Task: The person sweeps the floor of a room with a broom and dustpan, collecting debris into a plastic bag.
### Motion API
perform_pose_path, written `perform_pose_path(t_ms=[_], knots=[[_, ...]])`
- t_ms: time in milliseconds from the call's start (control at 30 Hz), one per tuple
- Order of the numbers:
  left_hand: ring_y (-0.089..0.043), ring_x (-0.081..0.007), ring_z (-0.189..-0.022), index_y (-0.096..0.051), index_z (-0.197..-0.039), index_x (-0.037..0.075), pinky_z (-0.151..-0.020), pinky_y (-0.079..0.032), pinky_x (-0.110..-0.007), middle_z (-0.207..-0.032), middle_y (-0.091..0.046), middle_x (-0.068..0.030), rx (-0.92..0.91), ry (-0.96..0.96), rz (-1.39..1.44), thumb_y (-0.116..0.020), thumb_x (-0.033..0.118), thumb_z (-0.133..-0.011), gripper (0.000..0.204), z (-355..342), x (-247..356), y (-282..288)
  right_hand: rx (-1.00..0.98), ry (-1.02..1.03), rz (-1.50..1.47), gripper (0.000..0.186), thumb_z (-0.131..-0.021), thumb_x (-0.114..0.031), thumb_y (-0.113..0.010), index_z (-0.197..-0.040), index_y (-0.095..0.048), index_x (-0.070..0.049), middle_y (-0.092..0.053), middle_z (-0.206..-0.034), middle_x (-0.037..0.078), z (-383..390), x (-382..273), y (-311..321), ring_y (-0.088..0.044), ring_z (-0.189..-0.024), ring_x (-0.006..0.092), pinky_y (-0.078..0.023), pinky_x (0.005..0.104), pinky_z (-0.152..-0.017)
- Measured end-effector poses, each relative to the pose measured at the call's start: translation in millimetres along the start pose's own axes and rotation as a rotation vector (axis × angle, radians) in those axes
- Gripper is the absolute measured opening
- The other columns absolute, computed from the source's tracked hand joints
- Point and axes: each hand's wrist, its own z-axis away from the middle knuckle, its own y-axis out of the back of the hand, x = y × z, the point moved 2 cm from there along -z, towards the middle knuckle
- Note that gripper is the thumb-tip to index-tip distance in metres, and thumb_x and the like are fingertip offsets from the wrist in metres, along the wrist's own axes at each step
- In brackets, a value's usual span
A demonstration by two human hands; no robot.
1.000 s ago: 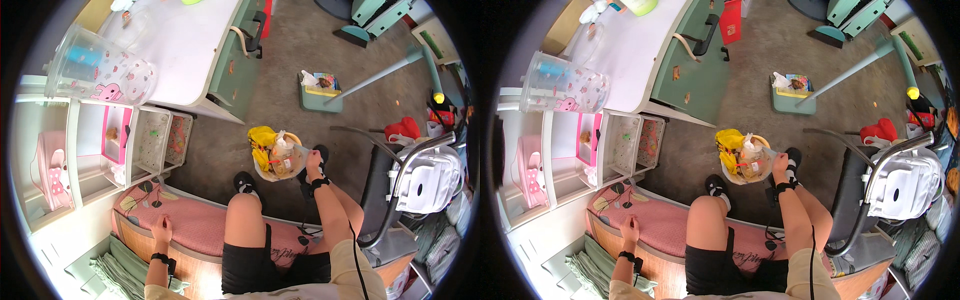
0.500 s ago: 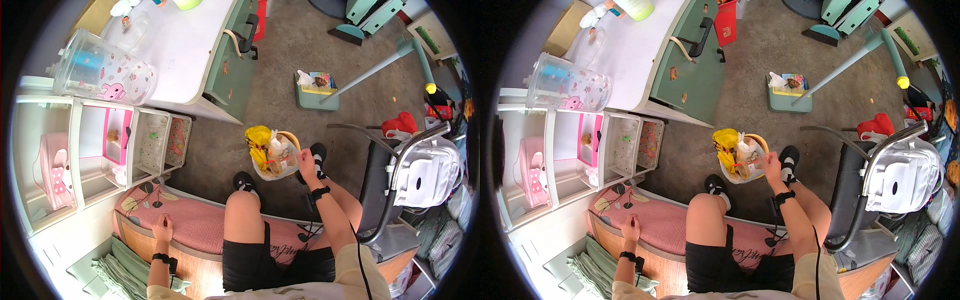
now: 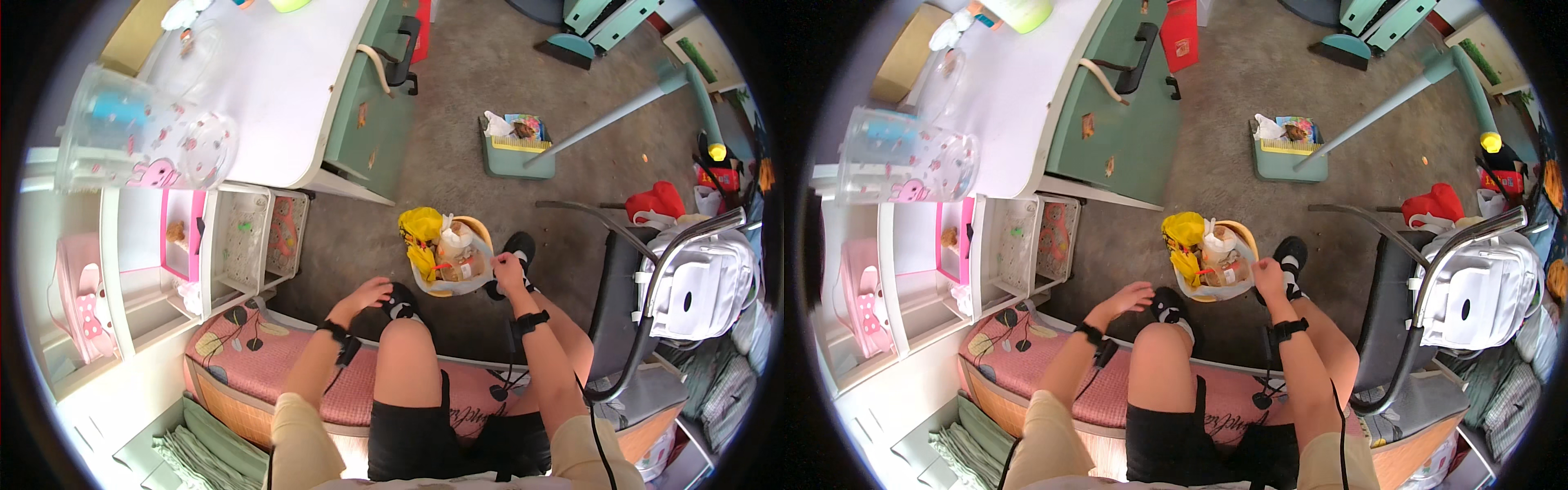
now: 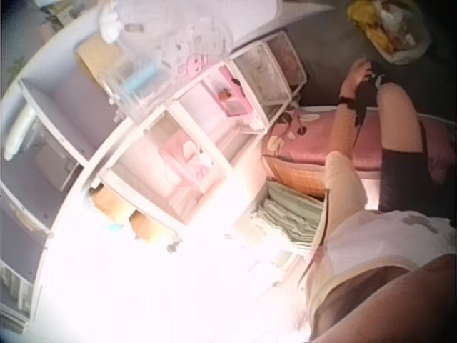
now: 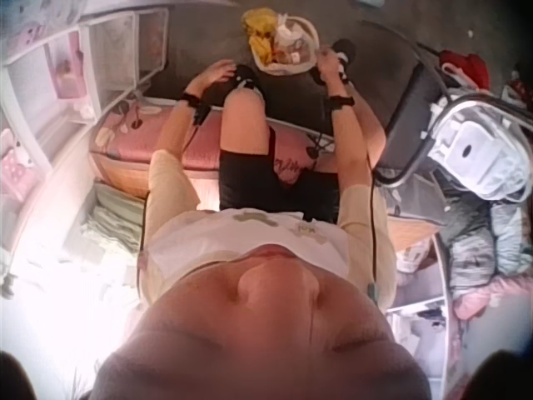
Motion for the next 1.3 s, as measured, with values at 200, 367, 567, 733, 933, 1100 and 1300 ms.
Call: perform_pose_path(t_ms=[200,367,567,733,933,1100,1300], knots=[[-0.048,-0.0190,-0.105,-0.034,-0.125,0.009,-0.085,-0.040,-0.034,-0.120,-0.045,-0.0079,-0.044,0.051,0.038,-0.052,0.031,-0.082,0.051,-73,-4,-37,-0.450,-0.383,-0.126,0.014,-0.076,-0.015,-0.057,-0.077,-0.053,-0.001,-0.053,-0.056,0.006,7,-26,31,-0.047,-0.041,0.0144,-0.034,0.0282,-0.034],[-0.049,-0.0173,-0.103,-0.038,-0.121,0.009,-0.083,-0.041,-0.035,-0.113,-0.050,-0.0064,-0.168,0.077,-0.033,-0.053,0.032,-0.082,0.047,-91,4,-40,-0.355,-0.339,-0.128,0.014,-0.078,-0.015,-0.056,-0.079,-0.052,-0.002,-0.053,-0.056,0.006,10,-21,35,-0.047,-0.041,0.0139,-0.037,0.0283,-0.037],[-0.053,-0.0218,-0.097,-0.038,-0.117,0.004,-0.080,-0.041,-0.032,-0.111,-0.051,-0.0114,-0.295,-0.257,-0.732,-0.062,0.029,-0.076,0.054,-130,8,-9,-0.281,-0.081,-0.447,0.017,-0.079,-0.015,-0.056,-0.087,-0.053,0.000,-0.055,-0.062,0.005,2,-17,12,-0.052,-0.051,0.0116,-0.044,0.0244,-0.048],[-0.054,-0.0209,-0.093,-0.037,-0.116,0.000,-0.080,-0.043,-0.033,-0.101,-0.056,-0.0140,0.431,-0.467,-0.054,-0.065,0.020,-0.073,0.055,-140,63,4,-0.413,-0.343,-0.627,0.018,-0.079,-0.014,-0.057,-0.090,-0.054,0.000,-0.055,-0.069,0.003,8,-38,17,-0.051,-0.054,0.0089,-0.045,0.0221,-0.049],[-0.057,-0.0173,-0.078,-0.050,-0.108,0.004,-0.071,-0.046,-0.028,-0.087,-0.060,-0.0102,0.304,-0.646,-0.333,-0.063,0.010,-0.072,0.038,-130,100,-21,-0.329,-0.403,-0.593,0.017,-0.079,-0.015,-0.057,-0.088,-0.054,-0.001,-0.054,-0.067,0.002,4,-29,23,-0.048,-0.051,0.0072,-0.043,0.0212,-0.047],[-0.058,-0.0255,-0.075,-0.055,-0.097,0.004,-0.069,-0.046,-0.033,-0.081,-0.060,-0.0116,-0.174,-0.672,-0.811,-0.060,0.008,-0.071,0.027,-96,87,-87,-0.177,-0.297,-0.632,0.015,-0.080,-0.014,-0.056,-0.087,-0.055,-0.001,-0.053,-0.064,0.002,-7,4,17,-0.049,-0.052,0.0077,-0.044,0.0217,-0.047],[-0.054,-0.0305,-0.092,-0.053,-0.106,0.008,-0.076,-0.043,-0.037,-0.100,-0.057,-0.0139,-0.370,-0.581,-1.138,-0.053,0.012,-0.073,0.033,-91,68,-91,-0.175,-0.368,-0.835,0.014,-0.081,-0.010,-0.055,-0.087,-0.055,0.002,-0.056,-0.066,0.005,1,-22,12,-0.054,-0.057,0.0101,-0.044,0.0215,-0.054]])
